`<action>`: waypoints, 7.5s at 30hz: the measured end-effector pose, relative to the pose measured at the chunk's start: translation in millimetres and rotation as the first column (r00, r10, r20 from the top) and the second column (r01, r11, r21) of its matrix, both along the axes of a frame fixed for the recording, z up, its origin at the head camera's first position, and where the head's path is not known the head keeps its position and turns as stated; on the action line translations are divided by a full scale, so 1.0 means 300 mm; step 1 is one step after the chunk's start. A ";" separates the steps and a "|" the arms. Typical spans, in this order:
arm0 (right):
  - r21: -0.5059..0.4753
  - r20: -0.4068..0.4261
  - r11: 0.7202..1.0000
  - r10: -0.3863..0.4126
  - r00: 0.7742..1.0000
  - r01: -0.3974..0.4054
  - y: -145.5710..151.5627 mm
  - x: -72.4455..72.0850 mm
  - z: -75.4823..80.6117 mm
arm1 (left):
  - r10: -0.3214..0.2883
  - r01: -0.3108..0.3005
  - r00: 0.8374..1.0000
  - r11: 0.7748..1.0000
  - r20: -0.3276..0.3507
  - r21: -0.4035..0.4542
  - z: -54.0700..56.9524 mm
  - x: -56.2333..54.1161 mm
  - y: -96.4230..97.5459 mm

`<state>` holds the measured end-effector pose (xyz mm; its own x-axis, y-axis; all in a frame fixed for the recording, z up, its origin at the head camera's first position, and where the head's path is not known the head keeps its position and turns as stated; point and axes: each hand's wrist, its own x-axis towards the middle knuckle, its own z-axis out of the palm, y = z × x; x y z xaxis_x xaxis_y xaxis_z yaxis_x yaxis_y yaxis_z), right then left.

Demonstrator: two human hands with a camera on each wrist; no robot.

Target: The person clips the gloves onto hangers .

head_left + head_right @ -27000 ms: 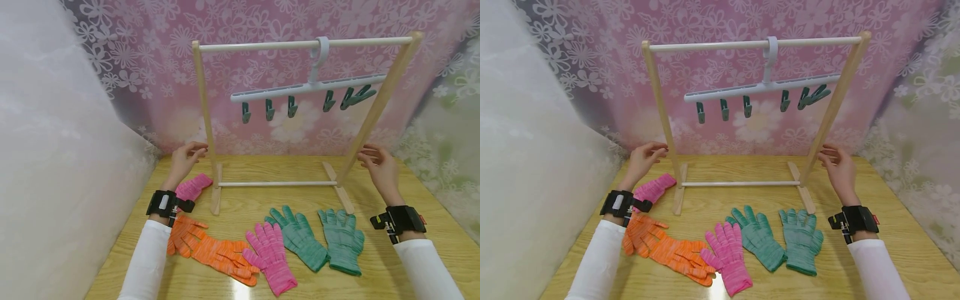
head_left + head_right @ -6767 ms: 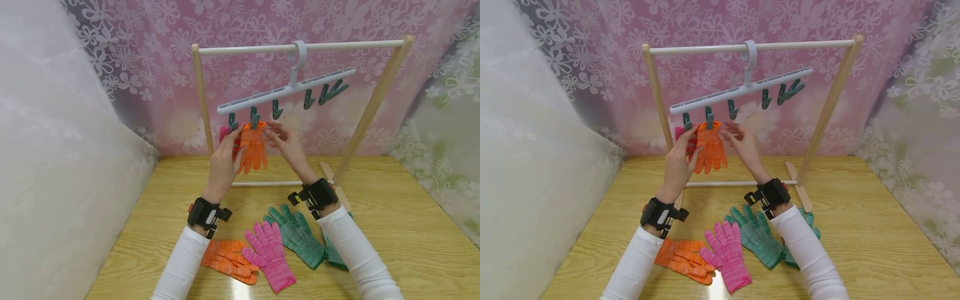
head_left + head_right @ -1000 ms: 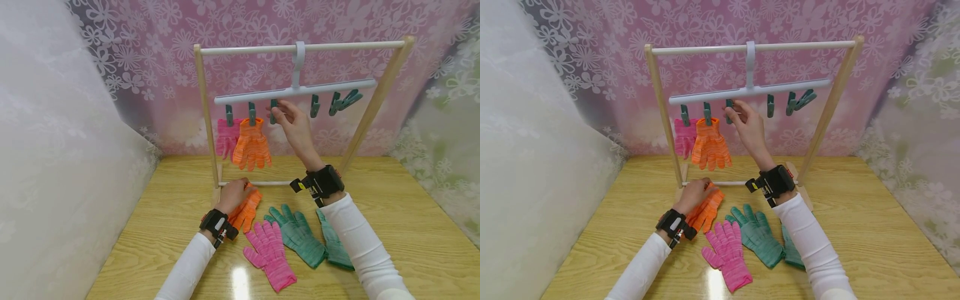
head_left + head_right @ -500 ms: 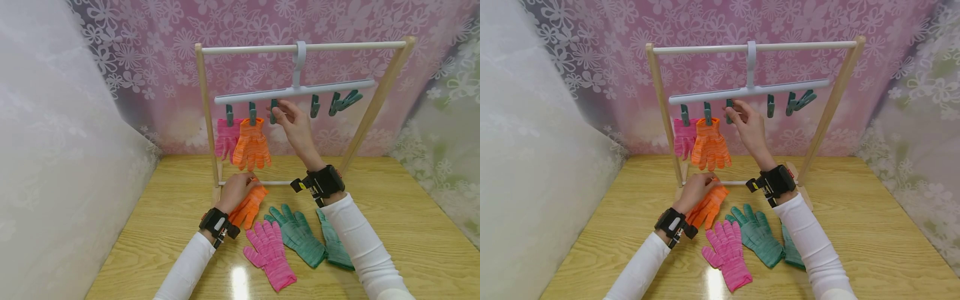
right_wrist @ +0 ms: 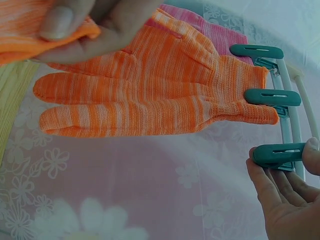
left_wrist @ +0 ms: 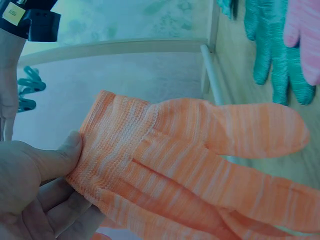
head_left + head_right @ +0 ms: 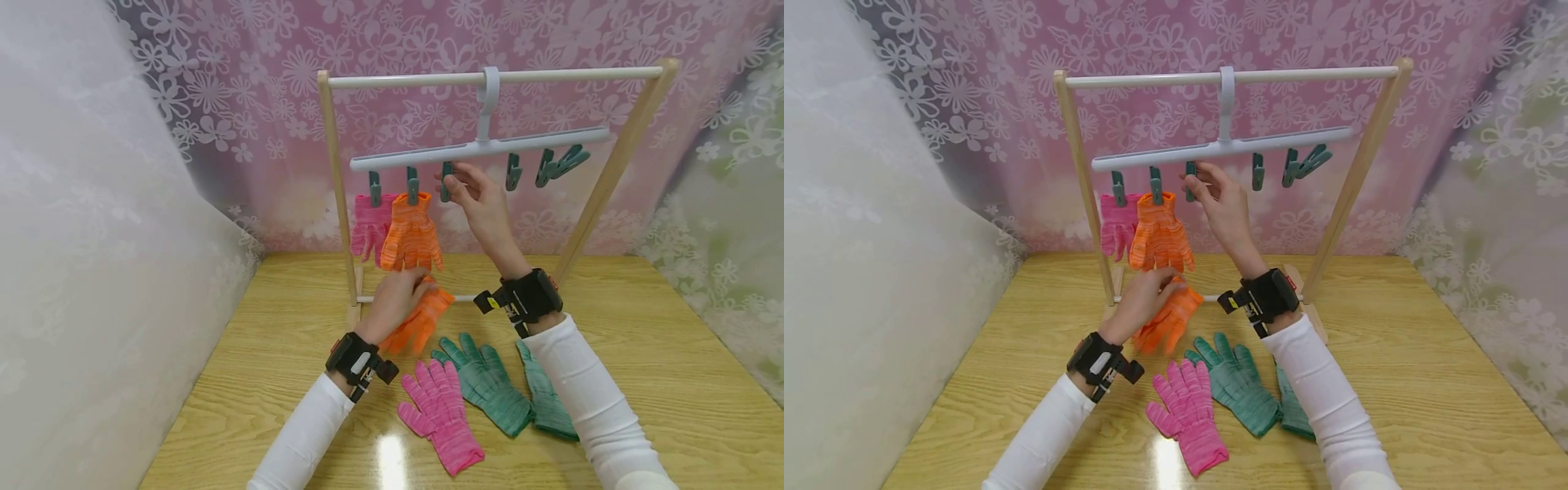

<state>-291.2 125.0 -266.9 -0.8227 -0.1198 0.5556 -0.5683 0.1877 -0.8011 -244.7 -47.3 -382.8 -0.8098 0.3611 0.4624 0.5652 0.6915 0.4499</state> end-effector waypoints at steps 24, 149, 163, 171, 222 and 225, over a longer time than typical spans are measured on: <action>-0.022 0.006 1.000 0.014 1.000 -0.014 -0.003 0.004 0.012 | 0.055 -0.011 0.968 0.984 -0.245 0.180 0.202 -0.032 0.044; 0.197 0.233 0.979 -0.001 0.972 -0.047 0.192 -0.024 -0.417 | -0.038 0.126 0.963 0.939 -0.265 0.320 0.329 -0.063 0.190; 0.279 0.201 0.960 -0.073 0.977 0.014 0.315 0.048 -0.435 | 0.016 -0.048 0.993 0.959 0.117 0.280 0.480 -0.137 0.416; 0.414 0.049 0.904 -0.136 0.989 0.104 0.418 0.111 -0.443 | -0.019 -0.085 0.982 0.846 0.189 0.526 0.456 -0.222 0.470; 0.857 0.120 0.488 0.124 0.985 -0.166 0.652 0.419 -0.654 | -0.256 0.147 0.964 0.742 0.073 0.654 0.417 -0.223 0.425; 0.859 0.116 0.491 0.092 0.989 -0.146 0.654 0.426 -0.652 | -0.256 0.147 0.964 0.743 0.074 0.653 0.417 -0.219 0.423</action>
